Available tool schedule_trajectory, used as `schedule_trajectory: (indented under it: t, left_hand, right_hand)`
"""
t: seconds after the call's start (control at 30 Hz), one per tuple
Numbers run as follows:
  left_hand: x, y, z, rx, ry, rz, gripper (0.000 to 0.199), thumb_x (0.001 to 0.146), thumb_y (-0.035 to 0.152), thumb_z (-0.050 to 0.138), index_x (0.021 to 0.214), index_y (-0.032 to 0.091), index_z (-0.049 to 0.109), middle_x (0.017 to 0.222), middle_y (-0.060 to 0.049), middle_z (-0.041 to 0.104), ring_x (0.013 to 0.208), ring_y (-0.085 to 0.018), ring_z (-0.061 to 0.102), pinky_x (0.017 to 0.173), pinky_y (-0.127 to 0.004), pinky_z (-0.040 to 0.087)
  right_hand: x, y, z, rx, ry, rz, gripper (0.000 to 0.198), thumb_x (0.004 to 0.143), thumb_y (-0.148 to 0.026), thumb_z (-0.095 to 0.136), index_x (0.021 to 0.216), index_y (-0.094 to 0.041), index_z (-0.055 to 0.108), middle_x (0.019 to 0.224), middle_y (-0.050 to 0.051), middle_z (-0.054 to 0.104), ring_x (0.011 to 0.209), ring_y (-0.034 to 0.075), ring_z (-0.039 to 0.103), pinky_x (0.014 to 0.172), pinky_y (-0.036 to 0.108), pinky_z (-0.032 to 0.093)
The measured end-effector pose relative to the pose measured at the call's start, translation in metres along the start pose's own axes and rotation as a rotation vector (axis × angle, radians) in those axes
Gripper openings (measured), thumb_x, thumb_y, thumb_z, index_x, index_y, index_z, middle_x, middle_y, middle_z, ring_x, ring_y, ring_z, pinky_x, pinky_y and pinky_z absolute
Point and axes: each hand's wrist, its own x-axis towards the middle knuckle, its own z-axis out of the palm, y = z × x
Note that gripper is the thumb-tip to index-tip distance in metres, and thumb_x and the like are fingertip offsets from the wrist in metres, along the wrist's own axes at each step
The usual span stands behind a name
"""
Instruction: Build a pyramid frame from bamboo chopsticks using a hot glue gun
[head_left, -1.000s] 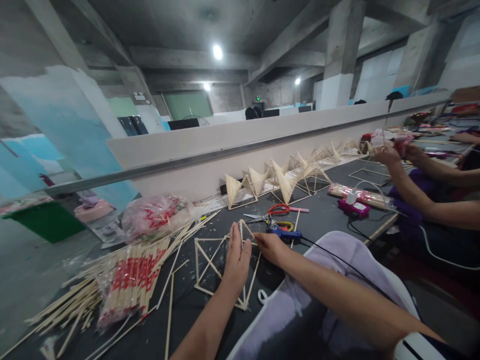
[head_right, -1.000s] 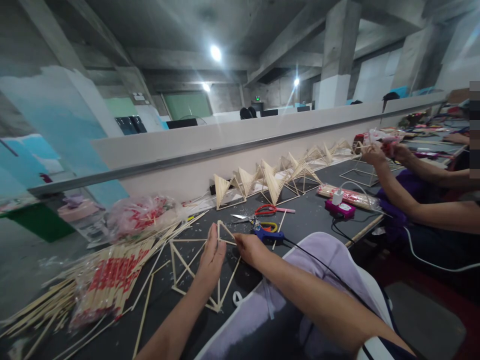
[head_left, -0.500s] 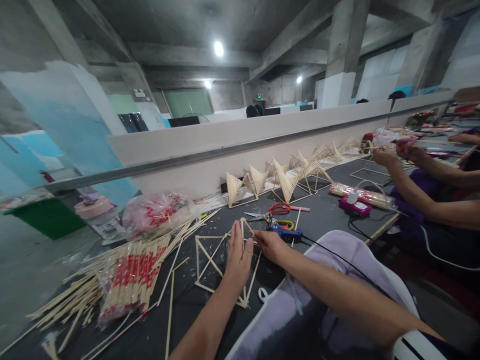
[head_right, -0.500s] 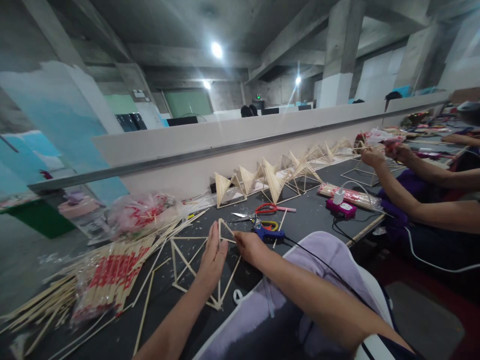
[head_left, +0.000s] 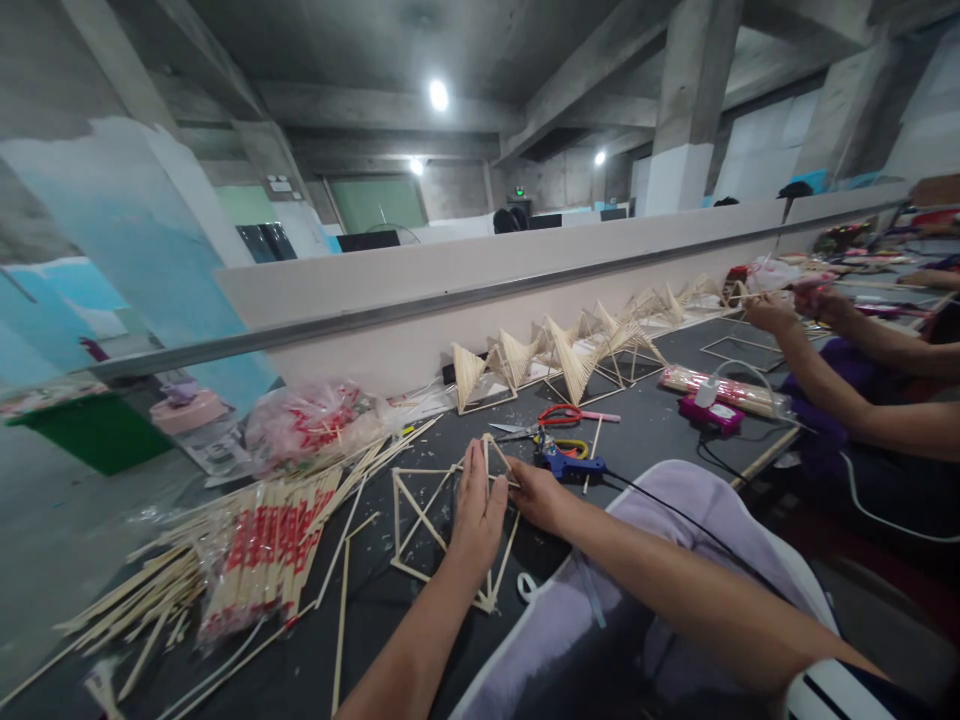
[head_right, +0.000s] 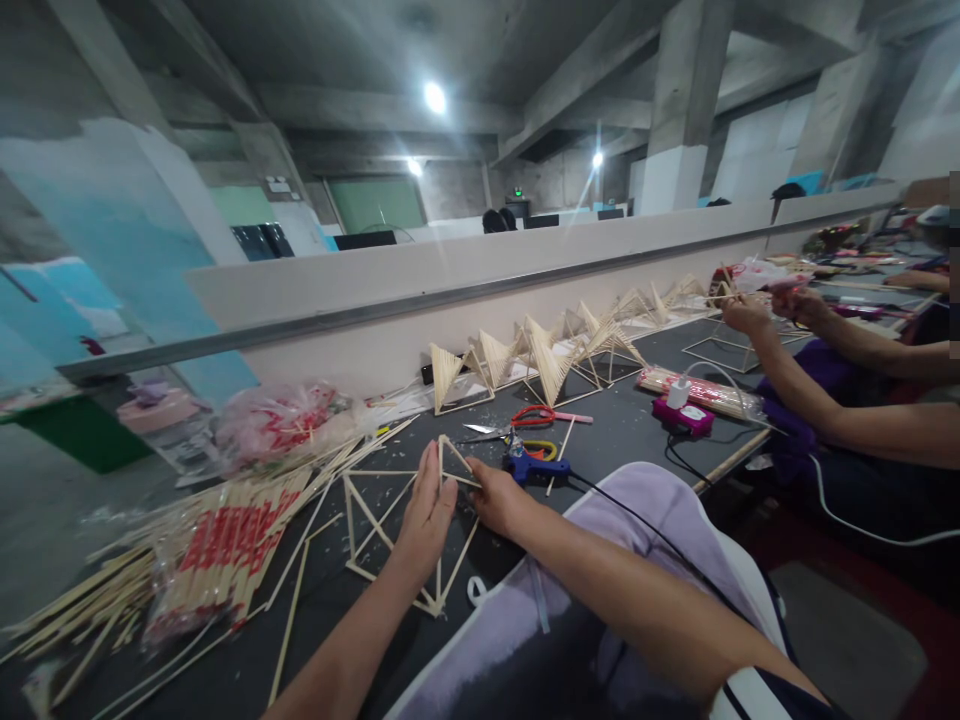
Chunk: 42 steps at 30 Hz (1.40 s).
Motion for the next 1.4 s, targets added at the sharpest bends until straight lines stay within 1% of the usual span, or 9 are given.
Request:
schedule_trajectory:
  t: [0.1, 0.3, 0.4, 0.6, 0.8, 0.97, 1.13, 1.3, 1.4]
  left_hand:
    - [0.0, -0.001, 0.001, -0.003, -0.003, 0.0, 0.06, 0.088, 0.04, 0.031, 0.141, 0.018, 0.012, 0.147, -0.009, 0.014, 0.135, -0.019, 0.011, 0.11, -0.04, 0.011]
    - [0.0, -0.004, 0.001, 0.024, -0.024, 0.009, 0.06, 0.089, 0.039, 0.03, 0.141, 0.017, 0.01, 0.147, -0.009, 0.013, 0.135, -0.017, 0.01, 0.11, -0.04, 0.01]
    - [0.0, -0.006, 0.001, 0.038, -0.024, 0.014, 0.06, 0.089, 0.039, 0.03, 0.141, 0.017, 0.01, 0.147, -0.009, 0.013, 0.135, -0.018, 0.009, 0.11, -0.041, 0.011]
    - [0.0, -0.008, 0.001, 0.043, -0.026, 0.036, 0.059, 0.089, 0.039, 0.03, 0.141, 0.018, 0.01, 0.147, -0.008, 0.014, 0.135, -0.018, 0.01, 0.11, -0.041, 0.012]
    - [0.001, -0.007, 0.0, 0.052, -0.038, 0.037, 0.06, 0.089, 0.039, 0.03, 0.141, 0.016, 0.01, 0.147, -0.01, 0.015, 0.135, -0.018, 0.009, 0.11, -0.04, 0.011]
    - [0.001, -0.006, -0.001, 0.054, -0.039, 0.026, 0.06, 0.089, 0.039, 0.031, 0.141, 0.017, 0.011, 0.147, -0.009, 0.014, 0.135, -0.017, 0.009, 0.11, -0.04, 0.011]
    - [0.0, -0.006, 0.0, -0.007, -0.034, 0.017, 0.061, 0.088, 0.039, 0.034, 0.141, 0.02, 0.012, 0.147, -0.007, 0.014, 0.135, -0.018, 0.009, 0.11, -0.041, 0.01]
    - [-0.004, 0.0, -0.01, -0.109, 0.051, 0.016, 0.062, 0.086, 0.038, 0.04, 0.14, 0.024, 0.012, 0.148, -0.006, 0.013, 0.135, -0.02, 0.01, 0.11, -0.042, 0.012]
    - [-0.004, 0.009, -0.033, -0.217, 0.158, 0.074, 0.058, 0.087, 0.036, 0.04, 0.139, 0.028, 0.017, 0.145, -0.006, 0.023, 0.132, -0.02, 0.024, 0.108, -0.04, 0.022]
  right_hand:
    - [-0.001, 0.004, 0.0, -0.017, -0.041, -0.049, 0.065, 0.067, -0.004, 0.049, 0.128, -0.022, 0.038, 0.119, 0.005, 0.056, 0.105, 0.02, 0.055, 0.093, 0.033, 0.042]
    - [-0.001, 0.005, 0.001, -0.004, -0.034, -0.064, 0.07, 0.065, -0.003, 0.05, 0.131, -0.024, 0.034, 0.125, 0.004, 0.052, 0.111, 0.02, 0.051, 0.096, 0.035, 0.039]
    - [-0.002, 0.002, 0.0, -0.005, -0.035, -0.077, 0.069, 0.066, -0.002, 0.048, 0.13, -0.024, 0.035, 0.124, 0.004, 0.053, 0.11, 0.02, 0.052, 0.095, 0.034, 0.04]
    - [-0.003, 0.0, -0.001, -0.055, -0.042, -0.045, 0.063, 0.067, -0.004, 0.047, 0.126, -0.022, 0.039, 0.112, 0.005, 0.06, 0.101, 0.02, 0.057, 0.087, 0.033, 0.045]
    - [-0.002, 0.001, -0.001, -0.032, -0.053, -0.069, 0.061, 0.067, -0.003, 0.046, 0.125, -0.023, 0.04, 0.114, 0.005, 0.059, 0.105, 0.02, 0.055, 0.09, 0.033, 0.043]
    - [-0.002, 0.001, -0.001, -0.034, -0.059, -0.045, 0.063, 0.065, -0.002, 0.047, 0.125, -0.022, 0.04, 0.114, 0.005, 0.059, 0.106, 0.021, 0.055, 0.091, 0.034, 0.042]
    - [-0.003, 0.001, -0.002, -0.035, -0.061, -0.058, 0.062, 0.068, -0.003, 0.047, 0.126, -0.023, 0.039, 0.114, 0.005, 0.059, 0.104, 0.02, 0.056, 0.09, 0.034, 0.044]
    - [-0.004, 0.002, -0.002, -0.013, -0.045, -0.089, 0.068, 0.067, -0.003, 0.045, 0.132, -0.021, 0.033, 0.124, 0.006, 0.053, 0.112, 0.018, 0.051, 0.095, 0.033, 0.04]
    - [-0.005, 0.004, -0.004, -0.019, -0.015, -0.053, 0.074, 0.064, -0.002, 0.045, 0.134, -0.017, 0.03, 0.129, 0.009, 0.048, 0.119, 0.019, 0.045, 0.1, 0.035, 0.034]
